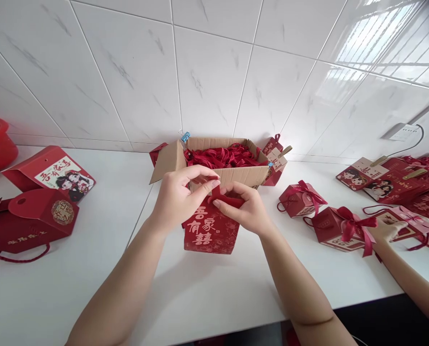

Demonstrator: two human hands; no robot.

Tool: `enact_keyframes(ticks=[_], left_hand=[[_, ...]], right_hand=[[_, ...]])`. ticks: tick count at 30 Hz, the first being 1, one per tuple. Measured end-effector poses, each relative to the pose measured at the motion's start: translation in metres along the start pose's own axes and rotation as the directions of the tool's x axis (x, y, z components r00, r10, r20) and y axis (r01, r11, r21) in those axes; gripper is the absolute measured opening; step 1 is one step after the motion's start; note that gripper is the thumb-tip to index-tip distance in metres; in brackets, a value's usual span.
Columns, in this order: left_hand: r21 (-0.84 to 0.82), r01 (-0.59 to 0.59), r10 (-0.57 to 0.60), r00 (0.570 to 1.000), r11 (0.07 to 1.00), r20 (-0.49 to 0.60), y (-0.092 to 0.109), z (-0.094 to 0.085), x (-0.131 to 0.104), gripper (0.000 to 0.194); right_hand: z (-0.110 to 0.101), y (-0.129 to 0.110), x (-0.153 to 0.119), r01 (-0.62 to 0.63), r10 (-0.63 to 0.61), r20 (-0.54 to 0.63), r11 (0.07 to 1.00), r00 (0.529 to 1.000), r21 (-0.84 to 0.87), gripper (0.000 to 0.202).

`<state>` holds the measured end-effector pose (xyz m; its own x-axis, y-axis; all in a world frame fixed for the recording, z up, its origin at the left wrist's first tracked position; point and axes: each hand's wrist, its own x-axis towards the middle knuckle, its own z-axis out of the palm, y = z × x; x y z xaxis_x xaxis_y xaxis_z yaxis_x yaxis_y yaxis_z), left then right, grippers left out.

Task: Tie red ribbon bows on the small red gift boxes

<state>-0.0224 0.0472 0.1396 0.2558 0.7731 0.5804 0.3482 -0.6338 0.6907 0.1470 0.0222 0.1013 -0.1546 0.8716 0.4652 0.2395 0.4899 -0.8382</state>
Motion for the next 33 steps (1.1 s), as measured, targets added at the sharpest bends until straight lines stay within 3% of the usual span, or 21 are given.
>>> enact_keyframes(ticks=[6, 13, 22, 27, 33], left_hand=[[0.015, -0.032, 0.032, 0.999, 0.999, -0.015, 0.002, -0.001, -0.001, 0.009], [0.016, -0.089, 0.089, 0.996, 0.996, -0.007, 0.002, 0.002, -0.001, 0.006], [-0.001, -0.091, 0.091, 0.996, 0.996, -0.01, -0.004, 0.004, 0.001, 0.006], [-0.016, -0.072, 0.072, 0.997, 0.997, -0.009, -0.005, 0.006, 0.001, 0.006], [-0.032, -0.027, 0.027, 1.0, 0.999, 0.007, 0.0, 0.004, 0.0, 0.009]], right_hand=[[0.004, 0.002, 0.0, 0.11, -0.123, -0.106, 0.987, 0.987, -0.117, 0.009], [0.003, 0.004, 0.0, 0.21, -0.253, -0.144, 0.942, 0.957, -0.26, 0.001], [-0.009, 0.003, 0.003, 0.005, -0.006, -0.013, 0.995, 1.0, -0.096, 0.01], [-0.009, 0.002, 0.001, 0.017, -0.012, 0.04, 0.992, 0.999, -0.123, 0.012], [-0.01, -0.002, 0.0, 0.042, -0.04, 0.016, 0.988, 0.999, -0.146, 0.006]])
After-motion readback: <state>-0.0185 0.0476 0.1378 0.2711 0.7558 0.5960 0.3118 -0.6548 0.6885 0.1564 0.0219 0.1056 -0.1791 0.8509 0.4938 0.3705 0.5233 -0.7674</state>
